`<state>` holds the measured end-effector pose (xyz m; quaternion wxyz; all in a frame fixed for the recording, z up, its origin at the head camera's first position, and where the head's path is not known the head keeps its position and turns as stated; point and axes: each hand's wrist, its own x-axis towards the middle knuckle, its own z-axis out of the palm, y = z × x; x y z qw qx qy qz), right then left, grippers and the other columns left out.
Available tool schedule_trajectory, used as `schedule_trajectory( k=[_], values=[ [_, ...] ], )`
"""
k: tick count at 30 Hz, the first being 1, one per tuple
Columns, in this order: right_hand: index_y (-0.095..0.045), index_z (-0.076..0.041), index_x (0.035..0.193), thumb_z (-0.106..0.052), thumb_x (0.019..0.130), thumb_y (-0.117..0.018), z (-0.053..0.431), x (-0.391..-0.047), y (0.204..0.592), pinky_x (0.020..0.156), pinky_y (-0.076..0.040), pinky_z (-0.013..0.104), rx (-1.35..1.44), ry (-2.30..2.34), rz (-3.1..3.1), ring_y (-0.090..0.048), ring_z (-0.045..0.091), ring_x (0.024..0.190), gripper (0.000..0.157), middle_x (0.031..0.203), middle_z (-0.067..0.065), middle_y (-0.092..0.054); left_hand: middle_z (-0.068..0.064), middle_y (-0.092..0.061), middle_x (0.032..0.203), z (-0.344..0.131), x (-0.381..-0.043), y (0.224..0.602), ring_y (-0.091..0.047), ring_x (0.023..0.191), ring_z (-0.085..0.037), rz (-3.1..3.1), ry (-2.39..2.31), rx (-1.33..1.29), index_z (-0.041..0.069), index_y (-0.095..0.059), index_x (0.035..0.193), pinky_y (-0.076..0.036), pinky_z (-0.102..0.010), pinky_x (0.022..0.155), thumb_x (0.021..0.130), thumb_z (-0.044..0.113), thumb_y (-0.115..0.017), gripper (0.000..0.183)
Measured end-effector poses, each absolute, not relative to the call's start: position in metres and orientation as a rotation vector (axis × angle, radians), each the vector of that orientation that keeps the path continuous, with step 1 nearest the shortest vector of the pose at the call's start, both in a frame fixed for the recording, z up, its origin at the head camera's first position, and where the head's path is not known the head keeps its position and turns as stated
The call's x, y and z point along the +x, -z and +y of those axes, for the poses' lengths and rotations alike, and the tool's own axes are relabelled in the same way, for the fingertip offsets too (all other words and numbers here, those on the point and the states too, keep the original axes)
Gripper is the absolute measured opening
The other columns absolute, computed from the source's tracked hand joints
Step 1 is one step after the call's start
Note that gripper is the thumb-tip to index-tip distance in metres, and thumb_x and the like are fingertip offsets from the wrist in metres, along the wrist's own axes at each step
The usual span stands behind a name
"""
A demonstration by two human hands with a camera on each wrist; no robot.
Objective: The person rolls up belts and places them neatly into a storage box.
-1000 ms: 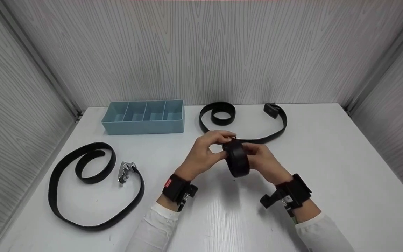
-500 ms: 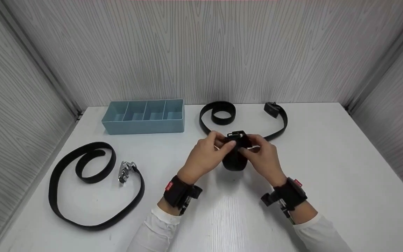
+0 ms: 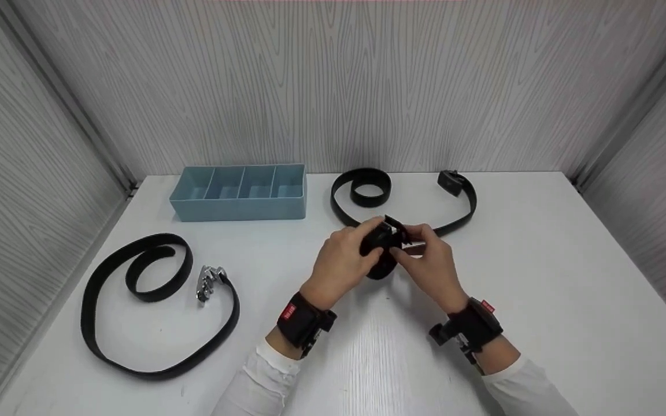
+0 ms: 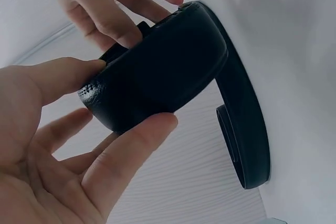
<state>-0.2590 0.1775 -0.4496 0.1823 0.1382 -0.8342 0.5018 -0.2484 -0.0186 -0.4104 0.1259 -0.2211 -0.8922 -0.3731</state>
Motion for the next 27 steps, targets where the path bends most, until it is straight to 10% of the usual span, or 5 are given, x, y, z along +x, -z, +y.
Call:
schedule_trajectory(
  k=[14, 27],
  values=[
    [-0.052, -0.009, 0.152, -0.008, 0.098, -0.073, 0.193, -0.262, 0.443, 0.083, -0.06, 0.035, 0.439, -1.948, -2.325, -0.068, 0.022, 0.114, 0.057, 0.153, 0.008, -0.054, -0.018, -0.072, 0.111, -0.041, -0.253, 0.398, -0.07, 0.1, -0.029, -2.507, 1.068, -0.567, 0.018, -0.062, 0.145, -0.058, -0.045, 0.081, 0.097, 0.019, -0.075, 0.049],
    [-0.055, -0.009, 0.15, -0.01, 0.1, -0.07, 0.193, -0.253, 0.448, 0.087, -0.06, 0.039, 0.347, -1.894, -2.43, -0.07, 0.022, 0.114, 0.052, 0.155, 0.01, -0.052, -0.027, -0.062, 0.139, -0.168, -0.318, 0.342, -0.062, 0.123, -0.043, -2.586, 0.96, -0.143, 0.009, -0.053, 0.151, -0.05, -0.056, 0.1, 0.101, 0.017, -0.066, 0.052]
  ],
)
